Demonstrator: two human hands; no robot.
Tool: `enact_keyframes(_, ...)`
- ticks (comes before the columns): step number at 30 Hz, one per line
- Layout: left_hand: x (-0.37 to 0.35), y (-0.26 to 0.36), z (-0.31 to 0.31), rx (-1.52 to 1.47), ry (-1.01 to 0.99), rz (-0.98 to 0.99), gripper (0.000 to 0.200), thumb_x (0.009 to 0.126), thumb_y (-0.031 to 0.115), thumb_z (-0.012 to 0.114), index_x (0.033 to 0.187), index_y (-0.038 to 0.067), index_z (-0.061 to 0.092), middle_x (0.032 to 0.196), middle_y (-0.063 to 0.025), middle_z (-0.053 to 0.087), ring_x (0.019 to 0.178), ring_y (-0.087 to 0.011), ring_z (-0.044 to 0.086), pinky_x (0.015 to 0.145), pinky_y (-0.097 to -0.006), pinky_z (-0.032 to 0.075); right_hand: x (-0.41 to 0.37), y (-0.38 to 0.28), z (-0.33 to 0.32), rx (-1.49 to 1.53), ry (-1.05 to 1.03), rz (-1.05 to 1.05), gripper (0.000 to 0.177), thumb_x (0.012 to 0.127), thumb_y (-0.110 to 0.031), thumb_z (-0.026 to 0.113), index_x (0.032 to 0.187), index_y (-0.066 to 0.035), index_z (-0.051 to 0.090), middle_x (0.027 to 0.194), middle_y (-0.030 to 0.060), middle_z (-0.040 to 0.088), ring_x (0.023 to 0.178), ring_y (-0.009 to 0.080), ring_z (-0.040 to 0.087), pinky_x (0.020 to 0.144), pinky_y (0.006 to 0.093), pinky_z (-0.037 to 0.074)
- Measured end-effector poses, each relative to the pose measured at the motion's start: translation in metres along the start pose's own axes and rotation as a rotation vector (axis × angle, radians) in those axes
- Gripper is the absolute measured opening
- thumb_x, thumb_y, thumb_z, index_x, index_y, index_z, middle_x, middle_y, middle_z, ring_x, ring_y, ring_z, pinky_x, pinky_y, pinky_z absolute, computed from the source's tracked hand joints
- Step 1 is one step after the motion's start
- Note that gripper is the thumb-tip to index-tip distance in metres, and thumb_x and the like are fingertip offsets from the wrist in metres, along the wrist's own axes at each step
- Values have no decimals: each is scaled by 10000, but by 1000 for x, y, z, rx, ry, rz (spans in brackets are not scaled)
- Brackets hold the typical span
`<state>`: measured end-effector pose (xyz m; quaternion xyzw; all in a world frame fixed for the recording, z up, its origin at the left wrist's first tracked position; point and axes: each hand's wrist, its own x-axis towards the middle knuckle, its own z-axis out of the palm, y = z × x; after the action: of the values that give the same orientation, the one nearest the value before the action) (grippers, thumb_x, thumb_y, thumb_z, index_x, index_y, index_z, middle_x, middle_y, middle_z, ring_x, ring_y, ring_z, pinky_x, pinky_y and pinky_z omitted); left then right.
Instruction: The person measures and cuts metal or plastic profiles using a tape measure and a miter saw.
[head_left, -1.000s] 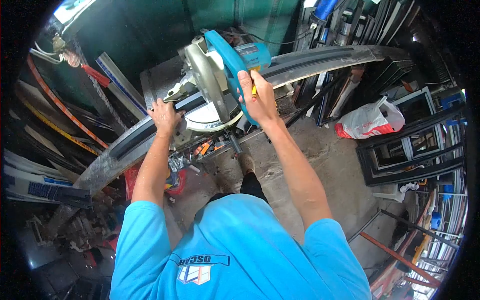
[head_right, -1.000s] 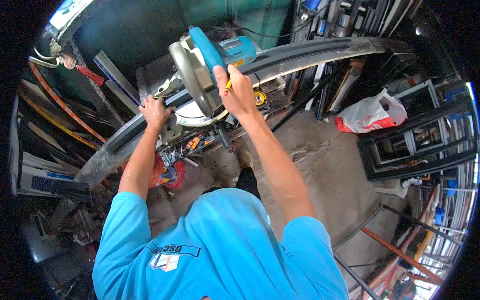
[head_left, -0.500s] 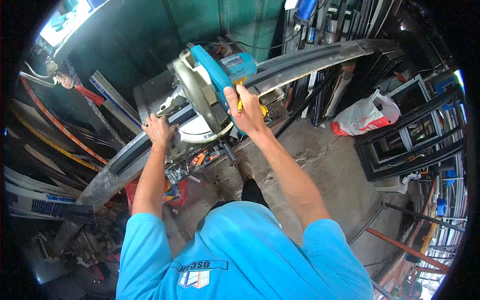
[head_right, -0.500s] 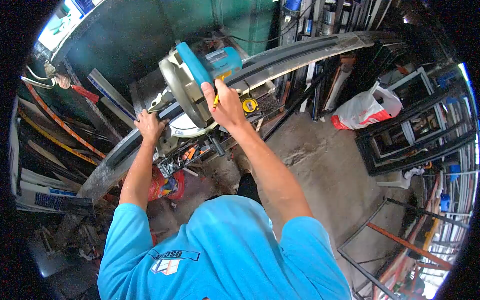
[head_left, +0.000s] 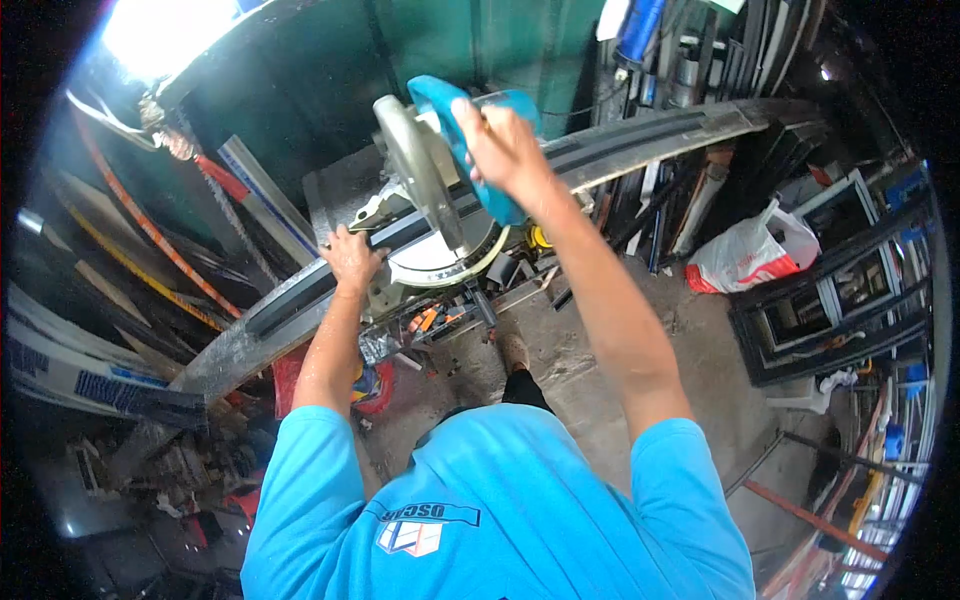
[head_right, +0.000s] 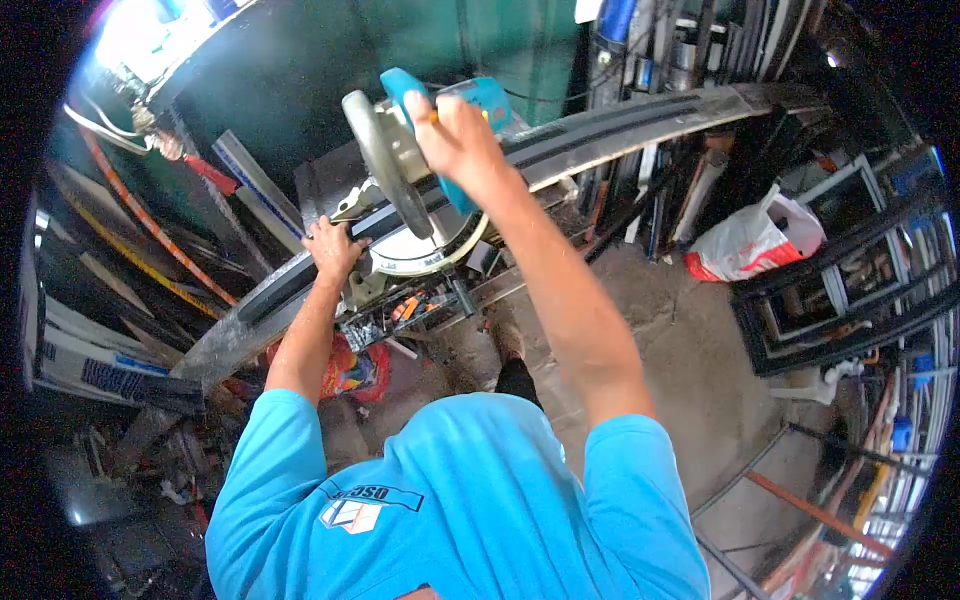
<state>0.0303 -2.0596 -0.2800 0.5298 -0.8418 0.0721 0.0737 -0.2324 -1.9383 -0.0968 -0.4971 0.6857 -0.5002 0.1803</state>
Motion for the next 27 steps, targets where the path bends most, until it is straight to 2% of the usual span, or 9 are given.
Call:
enact_keyframes(4, 2, -7, 11, -143, -76, 13, 529, 704, 498, 845, 1090, 146, 767, 1294, -173, 562, 1195, -359, 515, 987, -550, 424, 61, -35, -12, 269, -156, 100, 518, 990, -548, 571, 945, -33, 602, 779, 138, 639, 604, 203, 647, 479, 336, 513)
enact_keyframes(5, -3, -7, 8, -168, -86, 6, 507, 731, 451, 843, 1122, 141, 753, 1413, -228, 509, 1307, -406, 464, 1021, -545, 420, 71, -38, -19, 316, -248, 102, 482, 988, -527, 592, 1008, -46, 621, 827, 114, 639, 603, 195, 628, 487, 321, 507)
enact_keyframes(6, -10, -7, 21, -133, -10, -30, 465, 750, 375, 828, 1157, 168, 738, 1520, -236, 414, 1424, -414, 360, 1058, -576, 392, 79, -41, -18, 177, -209, -48, 403, 1004, -434, 602, 904, -51, 676, 742, -6, 565, 617, 121, 558, 552, 305, 557)
enact_keyframes(8, -19, -7, 27, -122, 18, -83, 386, 720, 241, 795, 1099, 201, 738, 1586, -197, 320, 1475, -389, 278, 1052, -656, 345, 96, -34, -24, 160, -265, -11, 429, 995, -462, 607, 992, -40, 687, 860, 27, 613, 761, 136, 631, 575, 298, 559)
enact_keyframes(12, -53, -13, -4, -175, 142, 24, 316, 759, 81, 699, 1060, 174, 724, 1465, -193, 429, 1317, -379, 443, 1006, -584, 373, 85, -55, -31, 42, -312, -93, 448, 1019, -443, 554, 971, -6, 640, 813, 72, 631, 672, 122, 622, 571, 275, 525)
enact_keyframes(16, -83, -37, -25, -350, -99, 212, 404, 811, 61, 655, 1189, 198, 703, 1143, 23, 704, 1023, -258, 630, 889, -459, 419, 93, -40, -30, 10, -309, -179, 435, 1042, -408, 530, 992, 11, 632, 749, 65, 604, 625, 123, 594, 589, 273, 504)
enact_keyframes(21, -113, -85, -88, -359, -346, 358, 385, 816, 136, 702, 1197, 191, 701, 1165, -7, 696, 1122, -233, 614, 918, -418, 439, 90, -39, -30, -73, -284, -237, 422, 1056, -391, 516, 988, 12, 621, 778, 66, 599, 661, 121, 593, 599, 269, 498)
enact_keyframes(24, -127, -148, -89, -274, -443, 326, 441, 704, 99, 758, 1134, 187, 718, 1054, -15, 716, 1080, -261, 636, 919, -446, 447, 89, -42, -29, -45, -244, -265, 448, 1050, -443, 522, 944, -17, 612, 790, 53, 604, 642, 103, 569, 594, 249, 485)
enact_keyframes(27, -139, -241, -52, -294, -132, 408, 238, 690, 82, 714, 918, 144, 744, 833, -93, 713, 869, -342, 668, 738, -483, 496, 93, -38, -30, -38, -241, -116, 459, 1047, -467, 516, 971, -29, 628, 811, 47, 615, 638, 87, 565, 587, 237, 485)
